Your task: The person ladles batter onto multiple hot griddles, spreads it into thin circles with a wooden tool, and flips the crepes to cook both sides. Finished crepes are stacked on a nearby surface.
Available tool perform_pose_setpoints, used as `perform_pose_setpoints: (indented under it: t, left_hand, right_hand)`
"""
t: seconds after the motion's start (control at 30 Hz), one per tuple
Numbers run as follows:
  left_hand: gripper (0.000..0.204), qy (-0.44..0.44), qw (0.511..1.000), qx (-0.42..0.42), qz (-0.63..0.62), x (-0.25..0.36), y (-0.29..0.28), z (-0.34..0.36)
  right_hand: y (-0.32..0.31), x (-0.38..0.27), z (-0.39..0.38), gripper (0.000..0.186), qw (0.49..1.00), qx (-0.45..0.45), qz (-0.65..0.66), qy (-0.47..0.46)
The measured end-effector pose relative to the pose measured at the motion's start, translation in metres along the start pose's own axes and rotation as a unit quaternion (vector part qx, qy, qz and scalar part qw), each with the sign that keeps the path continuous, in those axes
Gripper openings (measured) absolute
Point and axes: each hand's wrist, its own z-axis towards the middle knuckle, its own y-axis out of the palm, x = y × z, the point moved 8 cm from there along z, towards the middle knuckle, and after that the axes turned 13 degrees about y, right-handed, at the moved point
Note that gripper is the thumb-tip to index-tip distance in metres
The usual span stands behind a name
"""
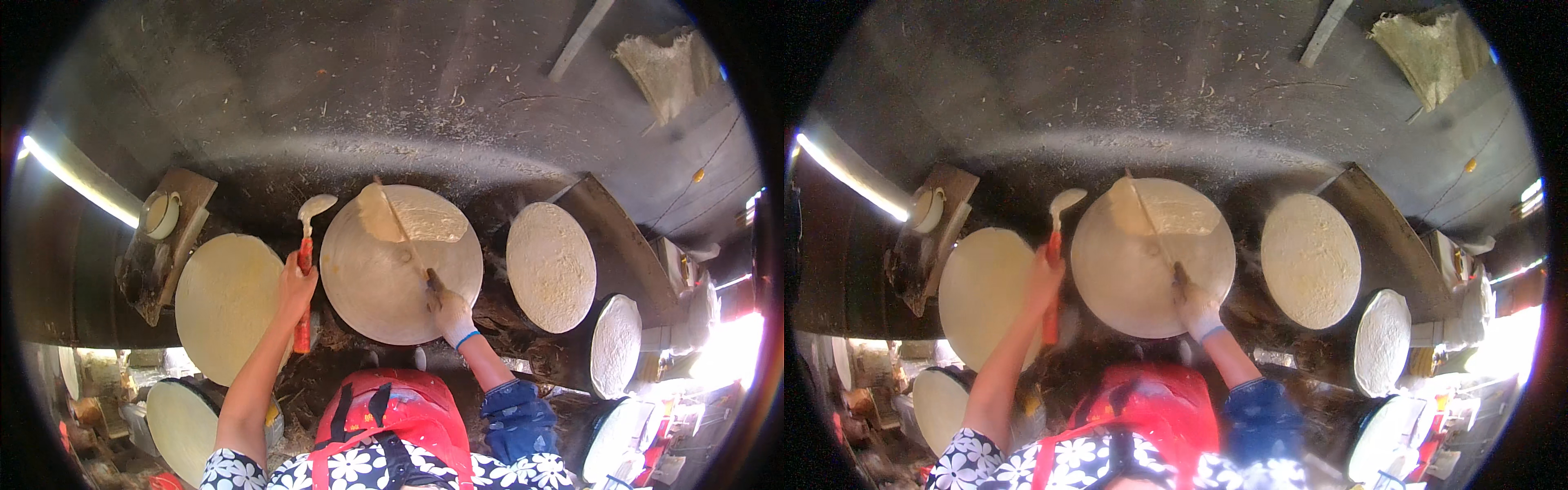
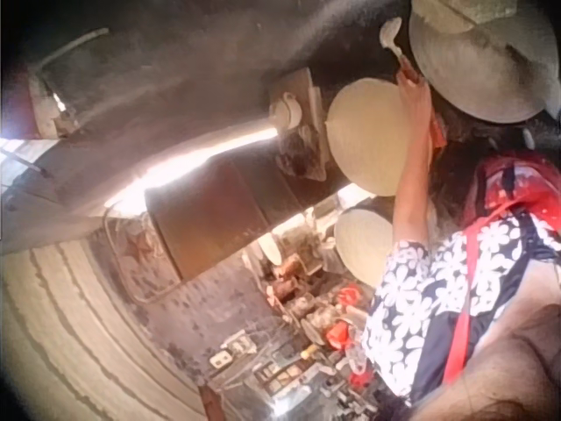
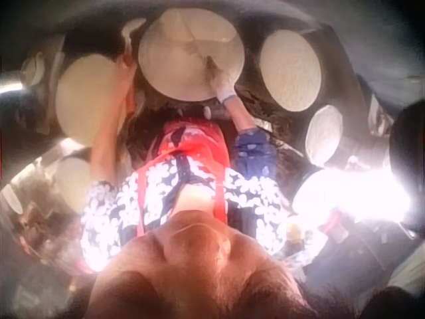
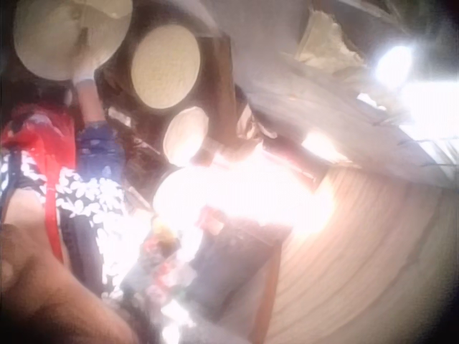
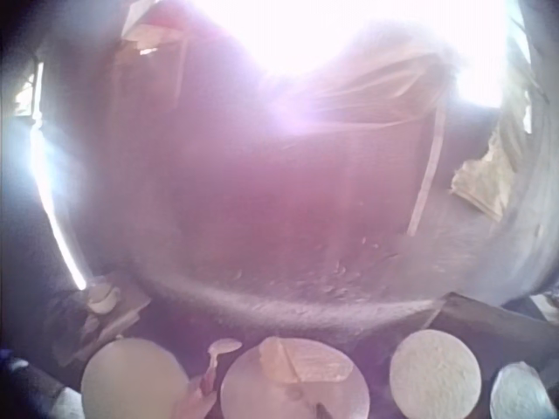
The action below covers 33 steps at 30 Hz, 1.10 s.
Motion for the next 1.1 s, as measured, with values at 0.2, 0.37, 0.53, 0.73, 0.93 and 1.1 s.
perform_pose_setpoints:
  t: [0.2,0.37,0.53,0.73,0.93,1.1]
  left_hand:
    - [0.040,0.052,0.994,-0.004,-0.095,0.045,0.031,0.034]
    - [0.044,0.067,0.997,-0.044,-0.019,0.033,0.069,0.036]
    - [0.045,0.064,0.997,-0.039,0.020,0.033,0.057,0.006]
    - [0.048,0.033,0.998,-0.019,0.054,0.042,0.011,-0.061]
    - [0.050,-0.031,0.999,-0.042,0.016,0.068,-0.026,-0.145]
    - [0.048,-0.033,0.999,-0.011,0.031,0.077,-0.018,-0.161]
  right_hand:
    - [-0.003,0.022,-0.049,0.065,0.981,-0.069,-0.153,-0.101]
    - [-0.010,0.056,-0.045,0.066,0.996,0.050,-0.057,0.039]
    - [0.006,0.035,-0.017,0.067,0.998,0.015,-0.059,0.029]
    - [0.018,0.025,-0.031,0.068,0.970,-0.014,-0.122,-0.210]
    - [-0.024,0.048,-0.023,0.067,0.941,-0.099,-0.270,-0.181]
    - [-0.032,0.003,0.047,0.062,0.970,0.019,-0.124,-0.208]
